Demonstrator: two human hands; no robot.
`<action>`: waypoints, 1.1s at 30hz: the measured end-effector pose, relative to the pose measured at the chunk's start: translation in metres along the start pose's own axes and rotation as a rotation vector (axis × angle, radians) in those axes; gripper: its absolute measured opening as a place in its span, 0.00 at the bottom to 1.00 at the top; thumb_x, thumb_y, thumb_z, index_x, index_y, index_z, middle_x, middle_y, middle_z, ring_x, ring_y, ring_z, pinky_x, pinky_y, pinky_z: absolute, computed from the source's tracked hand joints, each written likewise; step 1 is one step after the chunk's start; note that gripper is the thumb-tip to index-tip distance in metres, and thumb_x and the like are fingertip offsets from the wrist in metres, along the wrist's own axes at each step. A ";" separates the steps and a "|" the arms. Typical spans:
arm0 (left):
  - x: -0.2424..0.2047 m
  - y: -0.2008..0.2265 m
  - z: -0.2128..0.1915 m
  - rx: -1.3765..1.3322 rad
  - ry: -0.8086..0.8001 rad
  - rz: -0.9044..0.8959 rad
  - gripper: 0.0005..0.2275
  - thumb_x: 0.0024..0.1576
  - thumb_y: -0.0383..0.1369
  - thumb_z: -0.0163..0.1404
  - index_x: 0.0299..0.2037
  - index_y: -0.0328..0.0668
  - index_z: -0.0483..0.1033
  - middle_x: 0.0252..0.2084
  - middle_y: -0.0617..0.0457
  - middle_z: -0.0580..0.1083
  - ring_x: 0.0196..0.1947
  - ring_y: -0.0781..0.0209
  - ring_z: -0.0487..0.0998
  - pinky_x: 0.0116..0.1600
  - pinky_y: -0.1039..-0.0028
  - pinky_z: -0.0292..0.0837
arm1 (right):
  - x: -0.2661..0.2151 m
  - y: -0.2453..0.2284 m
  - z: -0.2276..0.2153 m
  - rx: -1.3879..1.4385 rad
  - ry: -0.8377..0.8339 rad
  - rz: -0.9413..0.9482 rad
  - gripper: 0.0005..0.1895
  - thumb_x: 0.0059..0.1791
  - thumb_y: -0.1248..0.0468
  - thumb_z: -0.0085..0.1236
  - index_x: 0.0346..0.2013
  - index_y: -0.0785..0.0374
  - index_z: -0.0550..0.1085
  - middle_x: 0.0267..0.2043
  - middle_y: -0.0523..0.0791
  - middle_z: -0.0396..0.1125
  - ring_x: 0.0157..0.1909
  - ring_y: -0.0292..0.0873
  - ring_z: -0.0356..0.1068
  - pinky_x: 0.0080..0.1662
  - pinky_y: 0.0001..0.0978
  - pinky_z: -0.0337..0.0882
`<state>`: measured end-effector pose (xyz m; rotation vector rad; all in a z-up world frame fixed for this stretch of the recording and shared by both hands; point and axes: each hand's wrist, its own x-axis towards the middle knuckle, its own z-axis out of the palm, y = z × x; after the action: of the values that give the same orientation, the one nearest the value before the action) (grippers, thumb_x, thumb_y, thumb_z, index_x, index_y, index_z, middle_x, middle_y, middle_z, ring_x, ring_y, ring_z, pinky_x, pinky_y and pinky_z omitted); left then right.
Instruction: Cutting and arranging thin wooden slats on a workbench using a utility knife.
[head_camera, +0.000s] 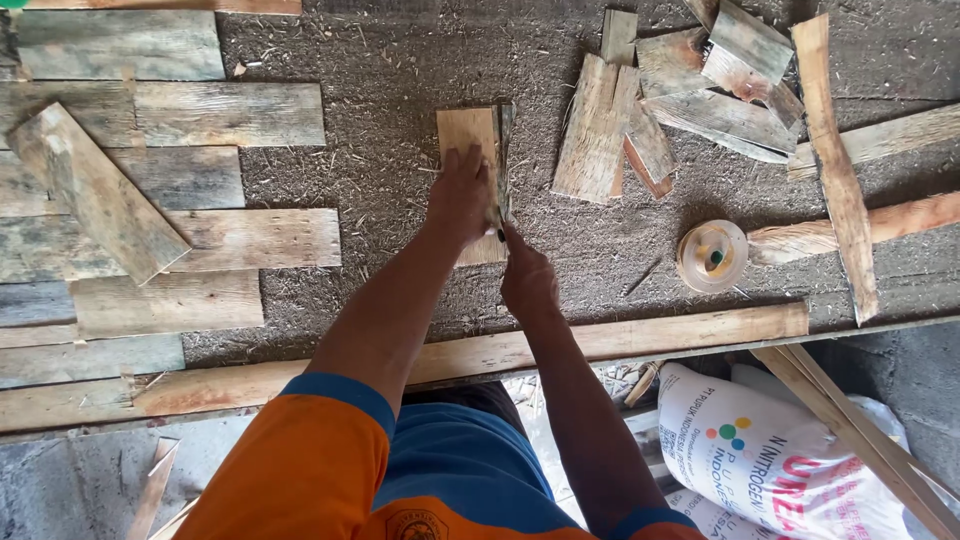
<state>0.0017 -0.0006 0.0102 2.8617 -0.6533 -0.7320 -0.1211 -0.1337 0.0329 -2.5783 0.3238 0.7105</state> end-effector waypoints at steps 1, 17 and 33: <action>0.000 -0.001 0.001 0.000 -0.001 0.000 0.57 0.37 0.58 0.70 0.71 0.28 0.54 0.74 0.39 0.48 0.69 0.32 0.51 0.69 0.58 0.64 | -0.001 0.003 0.004 0.001 0.000 0.000 0.26 0.58 0.68 0.41 0.72 0.48 0.60 0.35 0.55 0.74 0.23 0.46 0.72 0.23 0.42 0.72; 0.001 -0.002 -0.001 0.312 -0.076 0.087 0.52 0.47 0.66 0.58 0.72 0.30 0.56 0.76 0.36 0.49 0.71 0.32 0.52 0.74 0.55 0.58 | -0.040 0.029 0.023 0.050 0.096 -0.089 0.29 0.54 0.70 0.44 0.69 0.45 0.63 0.40 0.55 0.74 0.37 0.55 0.78 0.37 0.50 0.78; -0.004 0.001 0.006 0.104 -0.083 0.008 0.52 0.45 0.57 0.65 0.73 0.37 0.51 0.76 0.41 0.44 0.71 0.31 0.47 0.60 0.55 0.73 | -0.088 0.047 0.035 -0.021 0.068 -0.083 0.35 0.49 0.74 0.45 0.70 0.46 0.61 0.40 0.59 0.73 0.39 0.64 0.75 0.40 0.58 0.75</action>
<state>-0.0042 0.0005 0.0070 2.9332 -0.7344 -0.8433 -0.2255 -0.1487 0.0365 -2.6228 0.2302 0.6008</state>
